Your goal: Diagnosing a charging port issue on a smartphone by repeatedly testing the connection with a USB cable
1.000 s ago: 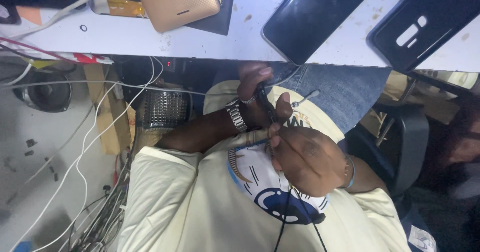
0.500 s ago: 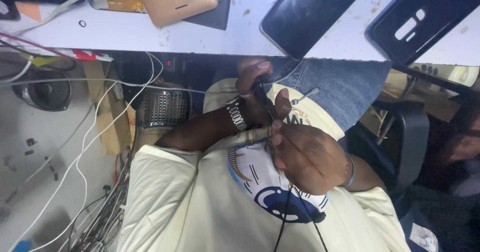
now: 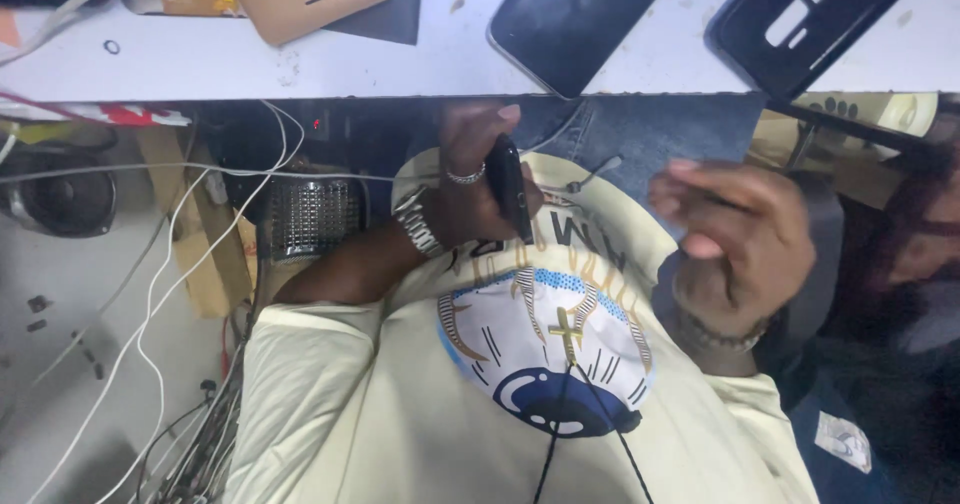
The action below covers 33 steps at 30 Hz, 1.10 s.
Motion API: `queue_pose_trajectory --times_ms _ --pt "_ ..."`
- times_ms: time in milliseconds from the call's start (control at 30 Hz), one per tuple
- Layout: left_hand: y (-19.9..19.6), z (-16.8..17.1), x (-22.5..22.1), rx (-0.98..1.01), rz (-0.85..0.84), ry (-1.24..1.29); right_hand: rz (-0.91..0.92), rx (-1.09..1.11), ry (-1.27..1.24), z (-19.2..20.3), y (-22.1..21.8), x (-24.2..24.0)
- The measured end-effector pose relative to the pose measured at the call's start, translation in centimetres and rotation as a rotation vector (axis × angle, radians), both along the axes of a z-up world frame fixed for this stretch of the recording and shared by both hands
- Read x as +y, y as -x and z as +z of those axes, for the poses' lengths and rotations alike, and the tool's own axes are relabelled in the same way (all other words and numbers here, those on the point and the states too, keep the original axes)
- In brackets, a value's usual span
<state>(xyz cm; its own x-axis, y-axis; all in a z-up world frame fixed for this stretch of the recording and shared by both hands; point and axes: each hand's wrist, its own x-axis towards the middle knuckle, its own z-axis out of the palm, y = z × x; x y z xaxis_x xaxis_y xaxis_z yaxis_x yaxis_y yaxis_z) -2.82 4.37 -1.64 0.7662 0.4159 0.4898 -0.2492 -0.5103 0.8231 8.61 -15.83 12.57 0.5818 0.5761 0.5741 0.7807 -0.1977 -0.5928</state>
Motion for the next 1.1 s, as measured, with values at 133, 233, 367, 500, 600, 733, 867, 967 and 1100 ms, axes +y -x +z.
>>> queue_pose_trajectory --times_ms 133,233,367,500,600,733,867,967,1100 --pt "1.5 1.3 1.9 0.137 -0.158 -0.021 0.2 0.192 0.554 -5.2 -2.1 -3.0" --pt "1.6 1.3 1.6 0.163 -0.183 0.073 0.265 0.121 0.742 -9.6 -2.3 -3.3" --pt "1.0 2.8 0.4 0.277 -0.049 0.049 0.227 0.183 0.789 -11.9 -1.7 -3.5" --pt "1.7 4.9 0.2 0.286 -0.074 0.051 0.033 0.711 0.584 -8.2 -0.9 -5.1" --pt "2.7 5.4 -0.9 0.226 -0.094 -0.009 -0.013 1.226 -0.045 -6.4 1.6 -6.7" --pt "2.9 5.8 -2.7 0.188 -0.148 -0.099 -0.156 0.871 -0.447 -4.5 4.9 -3.1" --pt "2.4 6.0 -3.3 0.151 -0.103 -0.097 -0.126 0.686 -0.345 -4.9 6.9 -1.1" --pt "2.0 7.5 -3.4 0.155 -0.051 -0.13 -0.058 0.64 -0.338 -4.4 6.8 -0.5" --pt "2.0 7.8 -3.4 0.163 -0.085 -0.112 -0.023 0.657 -0.314 -5.0 6.7 -1.2"
